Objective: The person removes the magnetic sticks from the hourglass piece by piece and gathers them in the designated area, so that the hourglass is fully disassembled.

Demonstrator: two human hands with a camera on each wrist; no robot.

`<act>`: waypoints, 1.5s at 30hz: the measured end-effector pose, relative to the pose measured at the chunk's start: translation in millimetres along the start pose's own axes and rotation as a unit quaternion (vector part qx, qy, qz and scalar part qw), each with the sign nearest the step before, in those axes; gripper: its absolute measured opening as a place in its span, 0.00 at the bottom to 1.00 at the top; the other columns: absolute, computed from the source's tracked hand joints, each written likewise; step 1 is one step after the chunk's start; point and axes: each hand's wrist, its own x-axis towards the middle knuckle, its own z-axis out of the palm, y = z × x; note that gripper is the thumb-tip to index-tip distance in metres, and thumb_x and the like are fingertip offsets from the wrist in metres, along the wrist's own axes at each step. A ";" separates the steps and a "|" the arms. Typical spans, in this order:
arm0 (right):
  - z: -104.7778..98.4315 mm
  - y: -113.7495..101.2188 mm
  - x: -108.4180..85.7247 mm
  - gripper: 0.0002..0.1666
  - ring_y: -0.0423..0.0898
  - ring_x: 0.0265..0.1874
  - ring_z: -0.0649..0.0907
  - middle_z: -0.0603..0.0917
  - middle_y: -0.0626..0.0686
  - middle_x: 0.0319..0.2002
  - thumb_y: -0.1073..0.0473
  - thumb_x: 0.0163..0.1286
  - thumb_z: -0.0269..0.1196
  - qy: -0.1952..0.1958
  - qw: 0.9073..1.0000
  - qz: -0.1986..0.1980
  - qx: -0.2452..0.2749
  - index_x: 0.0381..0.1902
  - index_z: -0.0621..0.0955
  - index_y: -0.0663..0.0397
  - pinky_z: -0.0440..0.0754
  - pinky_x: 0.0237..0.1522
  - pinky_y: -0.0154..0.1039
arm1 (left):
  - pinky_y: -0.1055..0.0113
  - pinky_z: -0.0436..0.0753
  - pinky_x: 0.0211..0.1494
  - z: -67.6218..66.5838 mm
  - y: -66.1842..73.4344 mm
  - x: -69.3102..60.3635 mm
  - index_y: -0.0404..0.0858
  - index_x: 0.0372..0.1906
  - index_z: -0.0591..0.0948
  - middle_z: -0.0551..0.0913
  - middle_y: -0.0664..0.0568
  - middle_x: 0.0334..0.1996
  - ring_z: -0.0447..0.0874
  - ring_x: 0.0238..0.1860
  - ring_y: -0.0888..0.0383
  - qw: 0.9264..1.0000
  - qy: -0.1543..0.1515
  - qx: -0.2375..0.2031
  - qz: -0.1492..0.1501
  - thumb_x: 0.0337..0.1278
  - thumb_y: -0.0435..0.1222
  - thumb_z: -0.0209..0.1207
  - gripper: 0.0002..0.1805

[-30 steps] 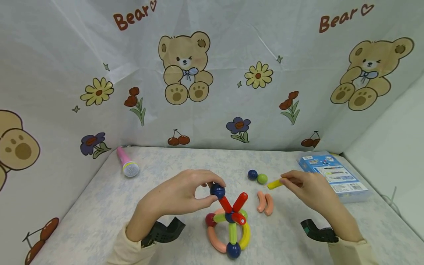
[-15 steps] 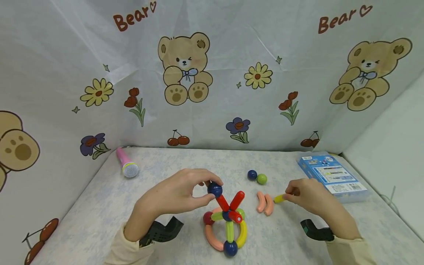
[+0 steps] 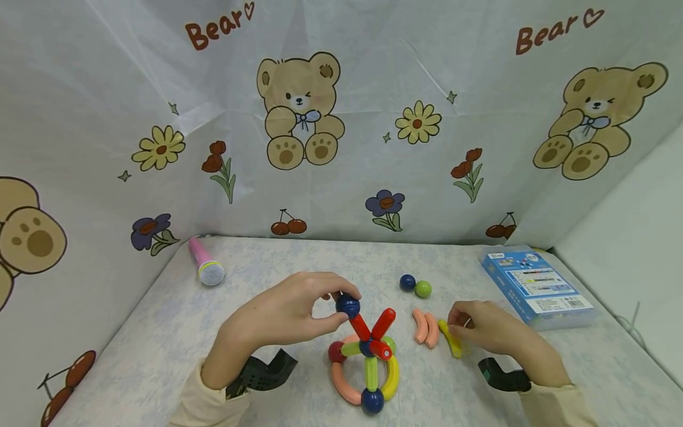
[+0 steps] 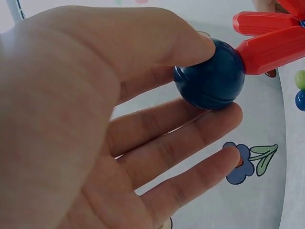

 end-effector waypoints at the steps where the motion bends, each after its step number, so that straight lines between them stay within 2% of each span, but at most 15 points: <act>1: 0.2 -0.5 0.6 0.07 0.42 0.31 0.80 0.85 0.45 0.34 0.58 0.68 0.70 -0.004 1.000 0.001 0.005 0.41 0.84 0.51 0.80 0.32 0.37 | 0.69 0.83 0.54 0.0 0.2 0.1 0.42 0.56 0.84 0.86 0.59 0.47 0.82 0.46 0.65 1.000 0.000 0.000 0.000 0.64 0.34 0.68 0.16; 4: 1.3 -1.3 2.4 0.14 0.43 0.32 0.81 0.86 0.47 0.35 0.59 0.67 0.71 -0.016 1.000 0.018 0.019 0.49 0.83 0.54 0.82 0.34 0.39 | 0.69 0.83 0.54 0.0 0.6 0.4 0.42 0.56 0.84 0.87 0.59 0.47 0.82 0.46 0.65 1.000 0.000 0.000 0.001 0.64 0.33 0.68 0.16; 7: 4.4 -1.6 4.1 0.19 0.44 0.29 0.80 0.84 0.48 0.32 0.58 0.67 0.71 -0.029 0.998 0.035 0.033 0.53 0.81 0.57 0.81 0.33 0.40 | 0.69 0.83 0.54 -0.1 0.7 0.7 0.42 0.56 0.84 0.87 0.59 0.47 0.82 0.46 0.65 1.000 -0.001 0.000 0.001 0.64 0.33 0.68 0.16; 15: 12.9 -2.2 9.1 0.17 0.44 0.24 0.78 0.82 0.48 0.25 0.58 0.70 0.68 -0.028 0.998 0.047 0.038 0.52 0.80 0.60 0.76 0.28 0.38 | 0.68 0.83 0.54 -0.1 0.4 0.1 0.43 0.55 0.84 0.86 0.60 0.47 0.82 0.46 0.66 1.000 0.003 0.002 0.000 0.65 0.33 0.67 0.15; 20: 16.8 -3.3 13.1 0.16 0.43 0.21 0.76 0.81 0.47 0.21 0.58 0.72 0.66 0.002 0.999 0.047 0.023 0.52 0.80 0.61 0.72 0.25 0.36 | 0.68 0.83 0.54 0.2 -1.1 -1.0 0.43 0.55 0.84 0.86 0.60 0.47 0.82 0.46 0.66 1.000 0.005 0.000 -0.001 0.65 0.33 0.67 0.15; 28: 14.3 -10.7 12.2 0.18 0.41 0.22 0.79 0.84 0.46 0.27 0.60 0.71 0.67 0.048 0.999 0.024 0.004 0.56 0.80 0.62 0.78 0.26 0.37 | 0.69 0.84 0.54 -0.1 -0.9 0.0 0.43 0.55 0.84 0.87 0.59 0.47 0.82 0.46 0.66 1.000 0.001 -0.001 -0.005 0.64 0.34 0.68 0.16; 30: 11.5 -18.1 9.6 0.18 0.39 0.22 0.79 0.84 0.45 0.28 0.59 0.72 0.67 0.069 0.998 0.002 0.001 0.56 0.81 0.59 0.78 0.25 0.35 | 0.69 0.83 0.54 -0.4 -0.2 0.4 0.43 0.56 0.84 0.87 0.59 0.48 0.82 0.46 0.66 1.000 0.000 0.000 -0.004 0.65 0.34 0.68 0.16; 33: 7.2 -36.2 4.0 0.17 0.37 0.26 0.79 0.86 0.43 0.32 0.57 0.72 0.68 0.109 0.992 -0.062 0.012 0.56 0.82 0.55 0.79 0.28 0.32 | 0.69 0.83 0.54 -0.3 1.0 0.9 0.43 0.56 0.84 0.87 0.60 0.48 0.82 0.46 0.66 1.000 -0.001 0.001 -0.004 0.65 0.34 0.68 0.16; 36: 5.3 -57.9 -3.0 0.18 0.35 0.34 0.82 0.88 0.43 0.39 0.60 0.72 0.68 0.132 0.979 -0.145 0.051 0.58 0.81 0.51 0.83 0.35 0.31 | 0.68 0.83 0.55 0.2 1.8 1.4 0.43 0.56 0.84 0.87 0.60 0.48 0.82 0.47 0.66 1.000 -0.001 0.002 -0.002 0.65 0.34 0.67 0.15; 39: 6.9 -77.0 -9.8 0.18 0.35 0.36 0.85 0.89 0.45 0.44 0.60 0.73 0.67 0.133 0.963 -0.212 0.101 0.59 0.81 0.49 0.86 0.37 0.33 | 0.67 0.83 0.55 0.8 3.0 2.1 0.43 0.56 0.84 0.87 0.59 0.48 0.82 0.47 0.65 1.000 0.001 0.001 -0.001 0.65 0.34 0.68 0.16; 42: 10.4 -90.2 -14.0 0.16 0.35 0.35 0.85 0.89 0.45 0.46 0.58 0.74 0.67 0.126 0.953 -0.248 0.125 0.58 0.83 0.47 0.87 0.35 0.34 | 0.67 0.83 0.55 1.6 3.7 2.6 0.42 0.57 0.84 0.87 0.58 0.49 0.83 0.48 0.65 1.000 0.002 -0.001 -0.001 0.65 0.34 0.68 0.16; 45: 13.8 -97.2 -15.0 0.15 0.34 0.36 0.84 0.89 0.41 0.44 0.55 0.73 0.67 0.128 0.951 -0.257 0.118 0.56 0.85 0.45 0.85 0.33 0.33 | 0.67 0.83 0.55 3.2 3.5 2.9 0.42 0.57 0.84 0.87 0.58 0.49 0.83 0.47 0.65 1.000 0.006 -0.004 0.004 0.65 0.34 0.68 0.16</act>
